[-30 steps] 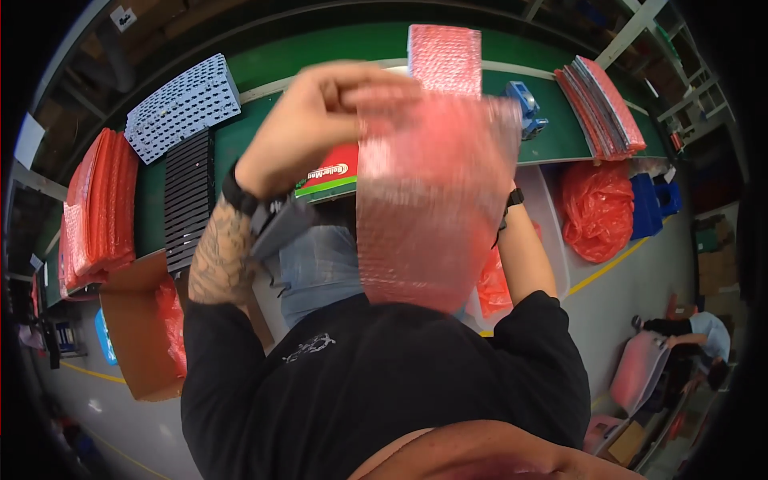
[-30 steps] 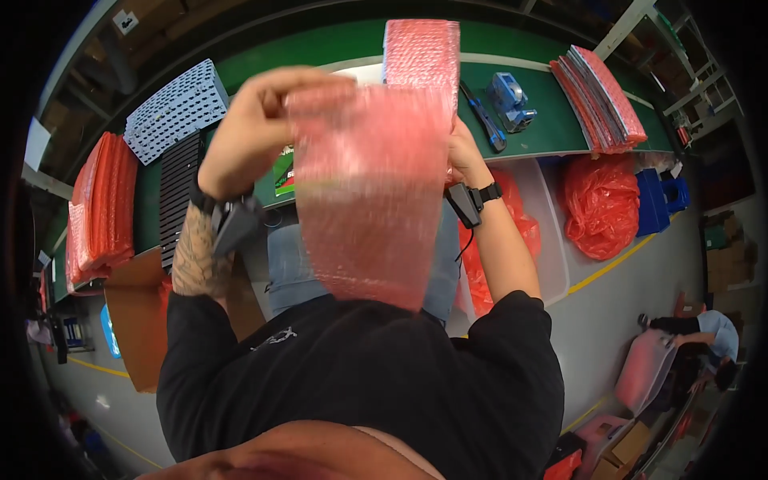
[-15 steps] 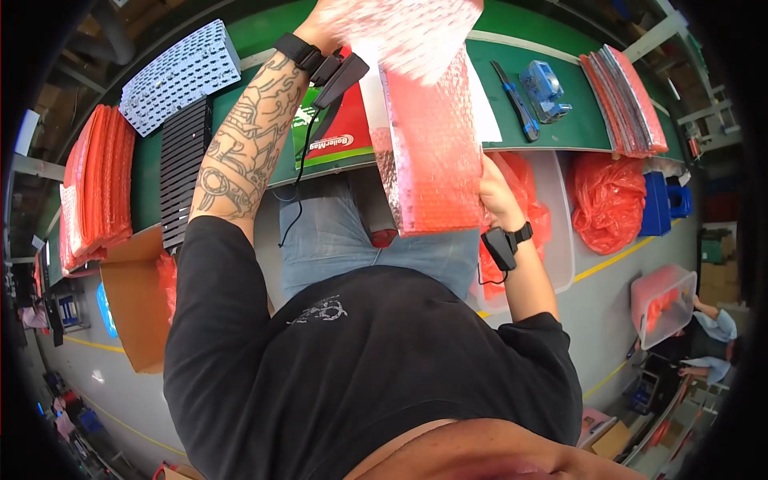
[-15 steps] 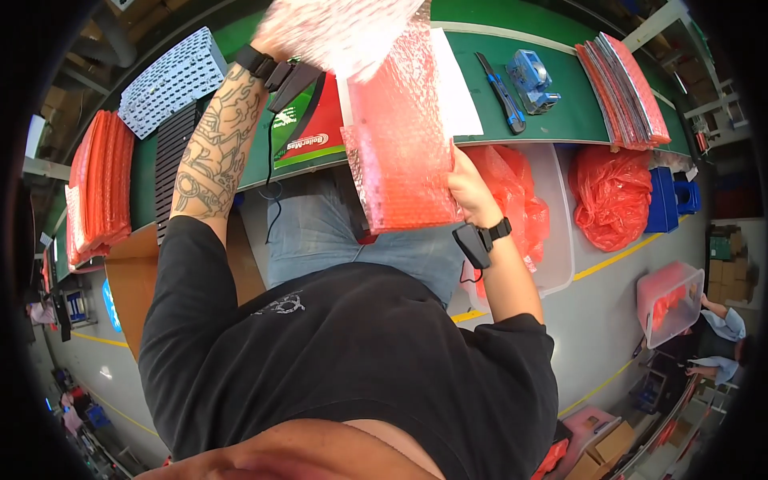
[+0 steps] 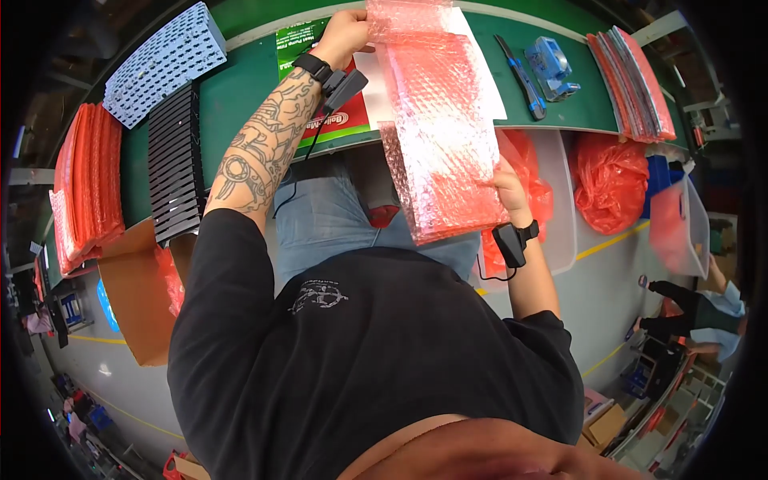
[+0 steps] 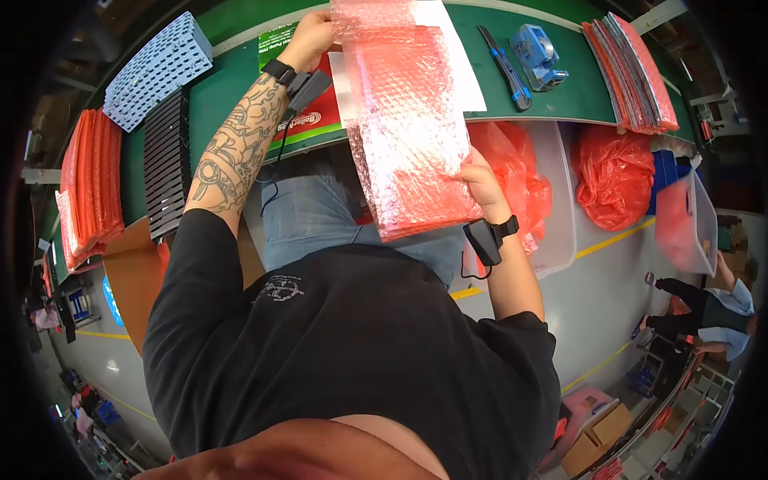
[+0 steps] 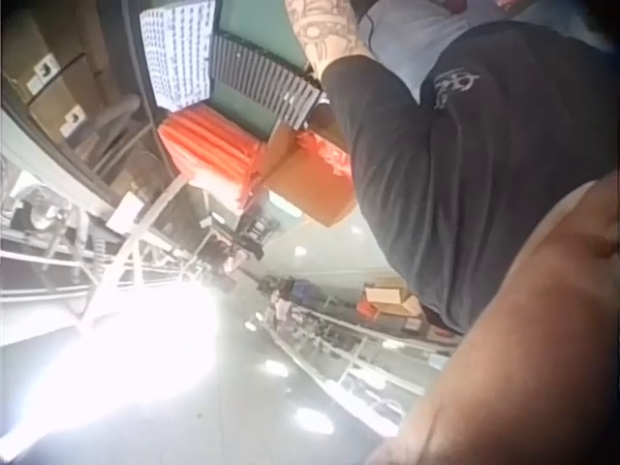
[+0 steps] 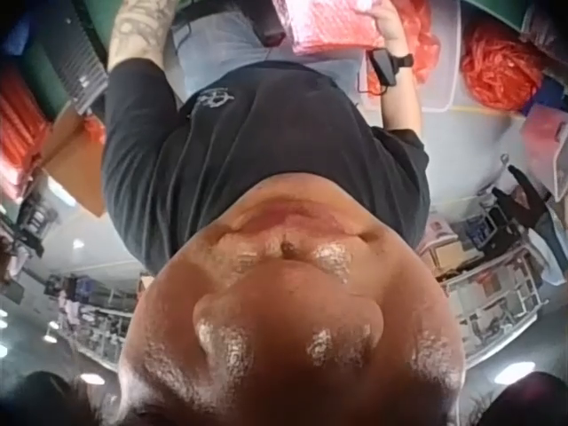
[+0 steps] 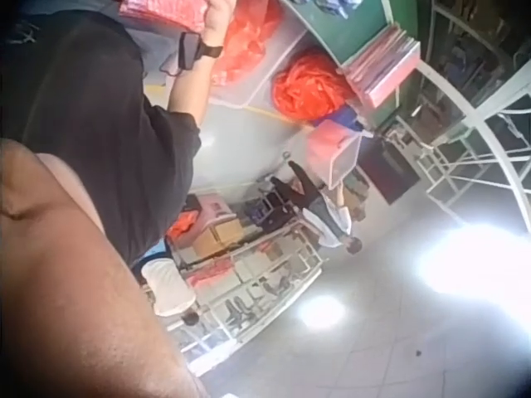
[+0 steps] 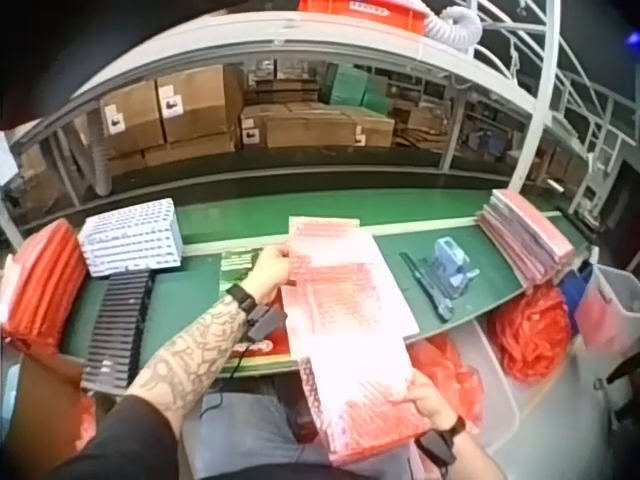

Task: The person removes a pink bubble wrap sleeve from a stack of circuit boards, slides a board into the sleeve, and places it on a new stack. They repeat this process, individually wrapping the circuit boards and stacking them.

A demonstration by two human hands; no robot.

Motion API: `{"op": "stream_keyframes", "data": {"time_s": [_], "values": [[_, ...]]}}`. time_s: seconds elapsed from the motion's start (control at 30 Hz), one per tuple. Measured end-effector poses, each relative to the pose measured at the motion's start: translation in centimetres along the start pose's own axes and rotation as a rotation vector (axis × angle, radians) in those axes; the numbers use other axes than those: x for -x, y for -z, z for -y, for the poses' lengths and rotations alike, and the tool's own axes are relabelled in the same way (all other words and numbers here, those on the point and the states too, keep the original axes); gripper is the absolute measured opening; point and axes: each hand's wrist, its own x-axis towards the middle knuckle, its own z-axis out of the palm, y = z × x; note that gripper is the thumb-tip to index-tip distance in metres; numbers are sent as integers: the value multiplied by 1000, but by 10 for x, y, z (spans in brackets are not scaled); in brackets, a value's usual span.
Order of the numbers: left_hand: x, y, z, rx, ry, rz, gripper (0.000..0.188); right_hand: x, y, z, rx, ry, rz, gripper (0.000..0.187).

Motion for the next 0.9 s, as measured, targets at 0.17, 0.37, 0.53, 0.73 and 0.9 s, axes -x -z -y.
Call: {"op": "stream_keyframes", "data": {"time_s": [0.17,0.37,0.53,0.73,0.9], "values": [[-14,5,25,-112,80,17,24,1,7,-16,51,-30,-50,73],[-24,15,62,-201,185,-108,20,1,-1,-28,26,-65,-10,71],[-13,11,73,-222,-12,-349,18,8,3,-46,-107,-65,67,66],[-4,4,69,-484,-169,-297,18,14,10,-58,-753,-198,129,66],[-16,20,80,-381,-101,-189,24,19,-29,-29,-81,-122,42,74]]}}
